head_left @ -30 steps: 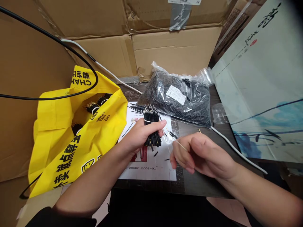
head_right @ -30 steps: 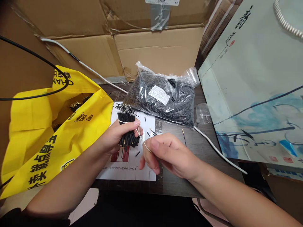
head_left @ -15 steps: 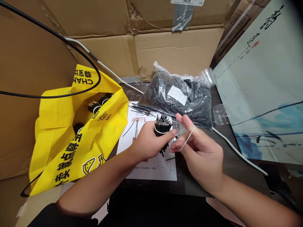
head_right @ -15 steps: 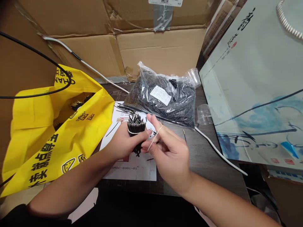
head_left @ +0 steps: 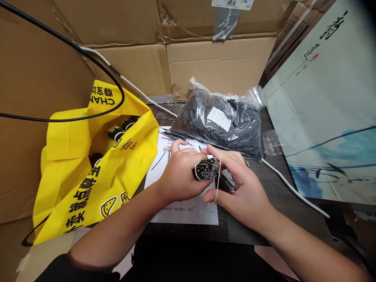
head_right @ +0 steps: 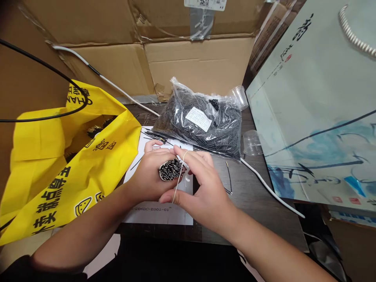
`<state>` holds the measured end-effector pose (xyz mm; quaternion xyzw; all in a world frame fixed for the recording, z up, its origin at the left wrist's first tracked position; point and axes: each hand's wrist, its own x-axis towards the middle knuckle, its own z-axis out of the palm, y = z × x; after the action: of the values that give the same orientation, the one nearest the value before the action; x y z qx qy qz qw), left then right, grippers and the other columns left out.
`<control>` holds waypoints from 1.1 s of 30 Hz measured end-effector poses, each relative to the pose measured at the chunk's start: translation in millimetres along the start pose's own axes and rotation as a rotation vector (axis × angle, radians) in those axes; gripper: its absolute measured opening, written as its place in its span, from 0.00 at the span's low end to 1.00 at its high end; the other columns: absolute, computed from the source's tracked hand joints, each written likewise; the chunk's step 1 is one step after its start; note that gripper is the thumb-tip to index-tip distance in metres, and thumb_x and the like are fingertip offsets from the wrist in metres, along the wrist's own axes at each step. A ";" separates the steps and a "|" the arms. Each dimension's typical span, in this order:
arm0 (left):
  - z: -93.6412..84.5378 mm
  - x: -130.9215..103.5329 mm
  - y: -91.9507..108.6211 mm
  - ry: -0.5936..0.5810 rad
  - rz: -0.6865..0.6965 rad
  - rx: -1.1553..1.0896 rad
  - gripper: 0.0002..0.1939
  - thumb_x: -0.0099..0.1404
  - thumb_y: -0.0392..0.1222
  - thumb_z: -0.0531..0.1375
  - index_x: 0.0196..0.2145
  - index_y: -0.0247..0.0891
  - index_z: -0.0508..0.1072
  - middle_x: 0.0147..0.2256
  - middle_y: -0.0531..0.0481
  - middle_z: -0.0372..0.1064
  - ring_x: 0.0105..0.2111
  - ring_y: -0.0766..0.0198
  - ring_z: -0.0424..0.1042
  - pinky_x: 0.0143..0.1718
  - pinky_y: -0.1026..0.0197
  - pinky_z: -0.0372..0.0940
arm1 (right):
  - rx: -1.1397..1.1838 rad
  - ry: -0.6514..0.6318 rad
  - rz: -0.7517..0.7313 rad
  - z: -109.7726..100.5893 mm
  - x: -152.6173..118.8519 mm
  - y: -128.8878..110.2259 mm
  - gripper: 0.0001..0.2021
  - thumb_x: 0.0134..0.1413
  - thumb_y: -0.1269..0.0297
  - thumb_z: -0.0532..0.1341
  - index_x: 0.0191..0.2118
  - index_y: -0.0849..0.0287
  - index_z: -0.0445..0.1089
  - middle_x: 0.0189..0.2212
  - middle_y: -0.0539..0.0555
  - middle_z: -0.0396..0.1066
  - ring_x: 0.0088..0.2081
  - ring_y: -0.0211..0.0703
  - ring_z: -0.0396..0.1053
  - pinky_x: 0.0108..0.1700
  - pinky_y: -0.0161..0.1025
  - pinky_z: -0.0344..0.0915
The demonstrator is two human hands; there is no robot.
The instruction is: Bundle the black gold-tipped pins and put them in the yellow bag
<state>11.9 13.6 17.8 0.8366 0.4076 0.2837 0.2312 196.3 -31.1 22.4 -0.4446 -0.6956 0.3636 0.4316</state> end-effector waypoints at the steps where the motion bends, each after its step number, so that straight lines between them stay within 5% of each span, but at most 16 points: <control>1: 0.8 0.1 -0.1 -0.012 0.011 0.018 0.03 0.57 0.42 0.63 0.29 0.40 0.75 0.28 0.54 0.76 0.32 0.61 0.74 0.59 0.44 0.50 | -0.045 0.007 -0.033 -0.1 -0.5 -1.1 0.40 0.50 0.45 0.74 0.68 0.45 0.64 0.57 0.54 0.74 0.59 0.53 0.65 0.63 0.55 0.65; 12: 1.0 -2.0 -1.0 -0.077 0.132 0.404 0.12 0.62 0.45 0.60 0.39 0.36 0.78 0.27 0.49 0.77 0.32 0.54 0.73 0.61 0.38 0.49 | -0.211 0.013 -0.107 0.1 -0.9 5.8 0.32 0.57 0.55 0.72 0.63 0.57 0.65 0.52 0.58 0.74 0.54 0.52 0.68 0.59 0.49 0.64; 19: 4.4 -4.4 1.2 -0.082 0.110 0.468 0.07 0.57 0.38 0.58 0.31 0.37 0.77 0.24 0.50 0.75 0.30 0.56 0.73 0.60 0.37 0.53 | -0.170 -0.036 -0.097 -3.2 -10.3 4.5 0.31 0.57 0.50 0.71 0.61 0.54 0.64 0.52 0.57 0.72 0.56 0.53 0.65 0.62 0.51 0.61; 23: 6.3 -5.4 3.9 -0.084 0.169 0.606 0.06 0.57 0.36 0.58 0.29 0.36 0.76 0.25 0.47 0.75 0.31 0.53 0.74 0.61 0.35 0.55 | -0.350 -0.113 -0.085 1.0 -9.6 2.0 0.29 0.59 0.51 0.70 0.60 0.59 0.63 0.51 0.60 0.72 0.53 0.55 0.65 0.57 0.53 0.63; 28: 9.2 -6.1 3.3 -0.117 0.237 0.658 0.07 0.57 0.34 0.57 0.28 0.36 0.76 0.23 0.48 0.73 0.29 0.54 0.73 0.61 0.35 0.58 | -0.535 -0.240 0.053 0.0 0.9 -5.9 0.15 0.60 0.61 0.69 0.48 0.58 0.66 0.45 0.58 0.71 0.49 0.56 0.66 0.48 0.51 0.67; 33: 14.2 -7.1 0.5 -0.110 0.233 0.657 0.07 0.56 0.36 0.58 0.30 0.34 0.76 0.22 0.48 0.72 0.29 0.53 0.73 0.60 0.35 0.60 | -0.634 -0.394 0.142 -8.1 12.0 -10.5 0.15 0.56 0.66 0.69 0.44 0.57 0.63 0.44 0.58 0.72 0.46 0.56 0.71 0.42 0.48 0.66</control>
<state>18.0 5.3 5.7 0.9213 0.3658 0.1164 -0.0626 197.8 -22.5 38.0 -0.5247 -0.8107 0.2381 0.1041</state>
